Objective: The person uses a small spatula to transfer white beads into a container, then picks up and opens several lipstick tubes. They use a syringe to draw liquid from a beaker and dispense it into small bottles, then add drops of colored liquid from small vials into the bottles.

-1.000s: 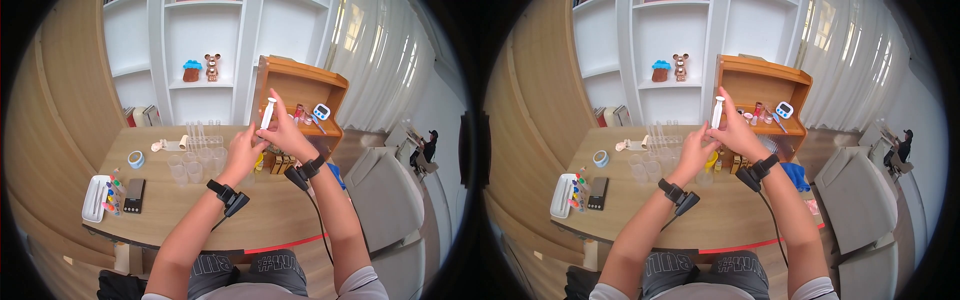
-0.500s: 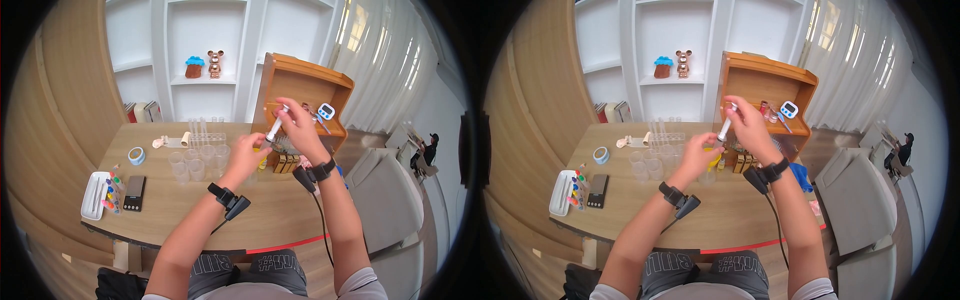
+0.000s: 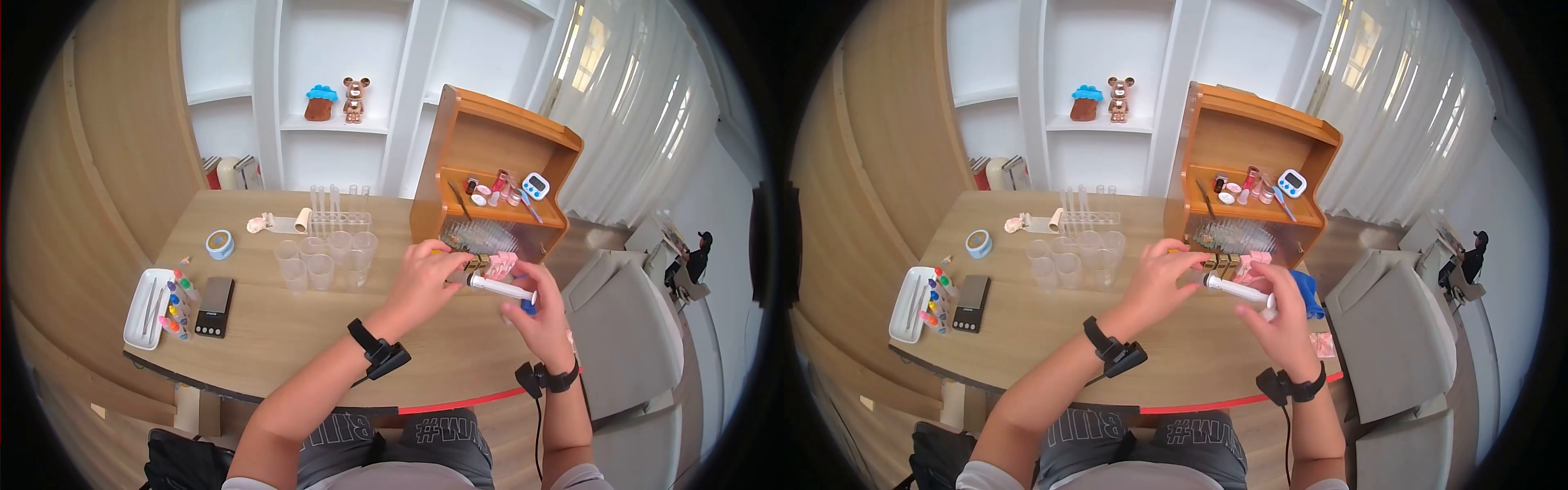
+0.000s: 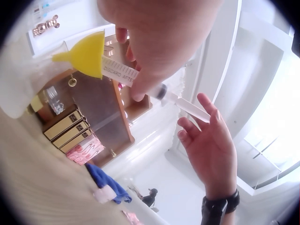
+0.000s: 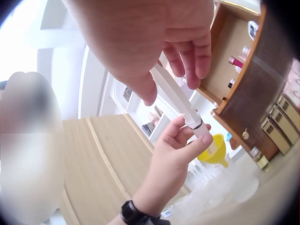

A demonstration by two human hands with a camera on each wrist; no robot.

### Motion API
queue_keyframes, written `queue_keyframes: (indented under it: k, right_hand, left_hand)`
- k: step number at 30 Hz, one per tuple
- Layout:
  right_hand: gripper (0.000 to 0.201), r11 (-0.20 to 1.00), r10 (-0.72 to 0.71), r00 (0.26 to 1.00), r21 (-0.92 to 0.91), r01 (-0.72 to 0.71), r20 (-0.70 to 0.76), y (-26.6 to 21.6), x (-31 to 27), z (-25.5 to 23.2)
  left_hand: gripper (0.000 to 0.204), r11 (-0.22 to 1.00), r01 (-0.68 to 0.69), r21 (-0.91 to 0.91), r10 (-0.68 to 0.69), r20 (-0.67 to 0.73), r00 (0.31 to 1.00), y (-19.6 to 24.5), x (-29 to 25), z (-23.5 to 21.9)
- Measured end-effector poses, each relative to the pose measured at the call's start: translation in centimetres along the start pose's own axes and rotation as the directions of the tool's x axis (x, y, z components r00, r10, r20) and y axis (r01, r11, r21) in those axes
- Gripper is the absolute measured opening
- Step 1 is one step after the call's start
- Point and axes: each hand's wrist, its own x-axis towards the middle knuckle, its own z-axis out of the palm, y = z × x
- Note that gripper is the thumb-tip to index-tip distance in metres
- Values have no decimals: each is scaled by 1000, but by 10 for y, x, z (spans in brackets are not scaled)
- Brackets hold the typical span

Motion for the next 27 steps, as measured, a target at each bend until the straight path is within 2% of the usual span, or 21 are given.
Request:
queue_keyframes:
  k: [1,3,4,7,11,18,21,24,27]
  right_hand:
    - [68,974,55,998,219,-56,8,4,-4,1]
    - [77,773,154,986,613,-160,63,9,-9,4]
    - [88,660,150,969,710,-247,197,18,-9,4]
    - [92,361,107,902,829,-426,418,24,-9,18]
    - [98,259,25,891,858,-443,453,18,0,26]
    - [99,345,-58,886,843,-414,459,20,25,18]
    - [97,338,-78,880,843,-419,468,22,30,11]
    - [94,317,-81,884,853,-416,461,20,34,0]
    - [90,286,-70,893,867,-408,444,17,38,-7]
  left_hand:
    - [54,1000,-6,-3,6,0,1000,1,0,-1]
    - [57,1000,-15,-7,15,0,1000,4,-1,-2]
    - [58,1000,-11,-8,11,3,1000,4,-3,-2]
    - [61,1000,-2,-16,2,2,1000,4,-5,-1]
    - [65,1000,-3,-25,3,-8,1000,3,-6,-5]
    - [70,999,-47,9,47,5,999,3,-1,-13]
    - [78,995,-50,-82,44,-80,996,3,1,-29]
    - [93,955,230,-188,-253,-111,961,-20,-15,-34]
    - [104,896,381,-228,-397,-29,917,-30,-29,-29]
